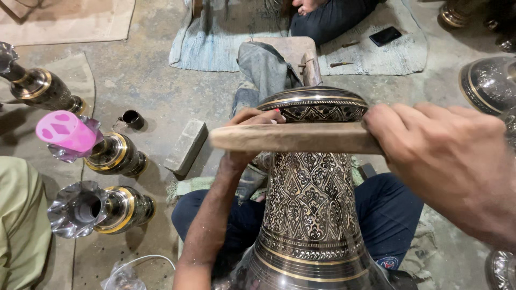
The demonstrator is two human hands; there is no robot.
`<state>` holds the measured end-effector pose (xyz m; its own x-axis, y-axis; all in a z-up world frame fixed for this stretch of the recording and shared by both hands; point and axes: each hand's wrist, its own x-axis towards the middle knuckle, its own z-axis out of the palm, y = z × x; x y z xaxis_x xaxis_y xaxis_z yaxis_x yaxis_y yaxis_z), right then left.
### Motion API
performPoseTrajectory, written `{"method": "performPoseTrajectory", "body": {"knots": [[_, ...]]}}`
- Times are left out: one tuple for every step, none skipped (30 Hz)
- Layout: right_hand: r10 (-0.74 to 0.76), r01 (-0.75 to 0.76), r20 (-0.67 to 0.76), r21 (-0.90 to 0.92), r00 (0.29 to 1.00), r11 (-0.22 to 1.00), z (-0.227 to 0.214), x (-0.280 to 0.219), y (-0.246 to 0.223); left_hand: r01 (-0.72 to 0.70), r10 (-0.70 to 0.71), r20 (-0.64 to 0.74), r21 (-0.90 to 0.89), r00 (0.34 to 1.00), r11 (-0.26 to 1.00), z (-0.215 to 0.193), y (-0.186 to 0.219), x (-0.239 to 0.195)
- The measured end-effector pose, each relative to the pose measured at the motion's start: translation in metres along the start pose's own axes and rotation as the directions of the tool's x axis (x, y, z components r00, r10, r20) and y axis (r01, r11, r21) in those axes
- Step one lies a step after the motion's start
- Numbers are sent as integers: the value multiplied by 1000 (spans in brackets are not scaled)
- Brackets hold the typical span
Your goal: The person sits on the floor and uses a chisel and wooden mallet to engrave decorative patterns on the neck of a large metal vessel. They repeatedly strike the chisel along the rim and upper body of the vessel to create or refine the design.
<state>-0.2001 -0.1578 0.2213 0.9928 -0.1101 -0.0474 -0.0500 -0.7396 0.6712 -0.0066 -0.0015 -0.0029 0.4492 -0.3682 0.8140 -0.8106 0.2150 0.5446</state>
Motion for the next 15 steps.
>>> {"method": "performPoseTrajectory", "body": {"knots": [[-40,55,-145,99,989,994,-4,2,-1,-17,17,-6,-64,1000,998,-2,0,-2],[-63,121,-290,188,955,975,-7,4,-2,-35,33,-12,-128,999,991,-4,0,-3],[-68,196,-429,262,901,945,-9,7,-2,-6,9,24,-133,1000,991,-3,-1,-3],[-60,127,-349,171,935,977,-12,4,-3,22,-14,61,-138,998,990,-1,-4,-2],[-43,65,-274,70,961,995,-14,4,-3,47,-34,94,-138,995,989,-1,-7,0],[-16,9,-201,-36,979,999,-15,5,-3,-46,50,23,-143,998,989,-1,-8,0],[-61,96,-336,87,940,992,-13,4,-4,-135,130,-43,-145,991,980,0,-9,-1],[-83,196,-470,195,879,961,-10,5,-5,-224,210,-107,-143,972,964,1,-10,-3],[-85,306,-597,279,797,910,-5,7,-3,-202,191,-95,-124,977,971,4,-11,-4],[-87,191,-442,196,893,962,-2,5,-4,-181,173,-83,-105,981,978,7,-11,-6],[-62,91,-280,89,958,992,2,1,-6,-160,154,-71,-80,985,984,8,-12,-7],[-11,7,-115,-36,993,999,6,-3,-6,-154,143,-96,-126,985,980,10,-13,-6],[34,-30,-84,45,996,999,11,-5,-3,-149,130,-117,-173,985,974,11,-15,-4],[77,-70,-48,125,996,990,17,-7,2,-144,116,-137,-220,984,965,12,-17,-1],[115,-110,-13,202,993,973,22,-7,8,-60,-4,-240,-258,971,964,9,-18,1]]}}
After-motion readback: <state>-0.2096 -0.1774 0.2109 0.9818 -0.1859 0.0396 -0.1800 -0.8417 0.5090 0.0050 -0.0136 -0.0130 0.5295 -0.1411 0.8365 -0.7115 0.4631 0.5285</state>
